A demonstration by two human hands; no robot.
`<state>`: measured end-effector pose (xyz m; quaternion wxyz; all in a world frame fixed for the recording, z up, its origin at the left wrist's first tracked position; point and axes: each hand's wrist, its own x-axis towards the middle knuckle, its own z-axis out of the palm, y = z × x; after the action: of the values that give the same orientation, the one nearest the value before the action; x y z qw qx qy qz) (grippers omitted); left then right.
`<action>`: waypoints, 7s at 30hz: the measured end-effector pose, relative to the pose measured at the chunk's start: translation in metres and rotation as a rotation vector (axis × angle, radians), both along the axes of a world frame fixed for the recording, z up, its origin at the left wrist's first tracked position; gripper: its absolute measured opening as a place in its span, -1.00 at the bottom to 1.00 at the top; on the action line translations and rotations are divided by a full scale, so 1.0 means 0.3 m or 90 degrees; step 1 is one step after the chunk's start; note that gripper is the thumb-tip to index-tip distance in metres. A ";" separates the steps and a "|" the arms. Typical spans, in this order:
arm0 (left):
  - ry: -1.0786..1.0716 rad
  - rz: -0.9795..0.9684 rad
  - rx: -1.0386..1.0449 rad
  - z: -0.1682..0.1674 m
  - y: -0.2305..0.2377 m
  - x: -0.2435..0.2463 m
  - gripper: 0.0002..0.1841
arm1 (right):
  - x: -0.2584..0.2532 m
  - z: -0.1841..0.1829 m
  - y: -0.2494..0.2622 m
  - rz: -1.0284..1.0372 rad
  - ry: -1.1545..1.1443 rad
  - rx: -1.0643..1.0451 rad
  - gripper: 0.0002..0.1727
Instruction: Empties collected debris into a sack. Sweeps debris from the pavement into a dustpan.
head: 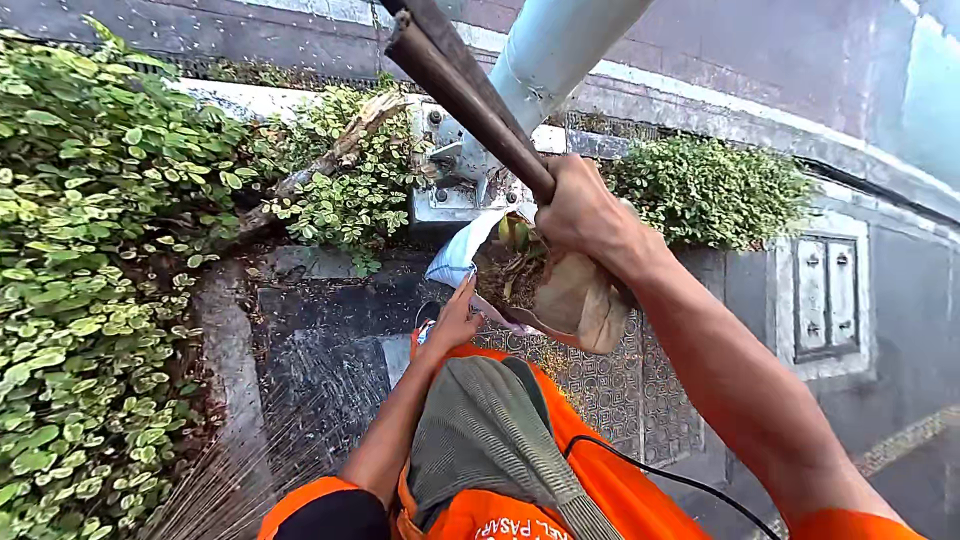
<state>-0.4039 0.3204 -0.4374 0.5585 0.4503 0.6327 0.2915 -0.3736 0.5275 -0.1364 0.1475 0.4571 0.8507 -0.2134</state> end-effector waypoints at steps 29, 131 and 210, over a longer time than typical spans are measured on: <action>0.265 -0.219 -0.119 0.279 0.057 -0.044 0.02 | 0.867 0.426 -0.262 -0.391 0.569 0.088 -0.70; 0.063 -0.407 -0.160 -0.098 -0.461 2.198 -0.60 | 2.609 -1.096 -1.889 -1.203 -0.016 -0.460 -0.54; 0.089 -0.174 -0.177 -0.107 -0.433 2.075 -0.62 | 3.226 -0.901 -1.480 -0.752 -0.161 -0.478 -0.69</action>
<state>0.2184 0.1906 -0.4694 0.6045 0.4694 0.6372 0.0909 0.5942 0.0834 -0.4066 0.2523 0.7815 0.3062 -0.4816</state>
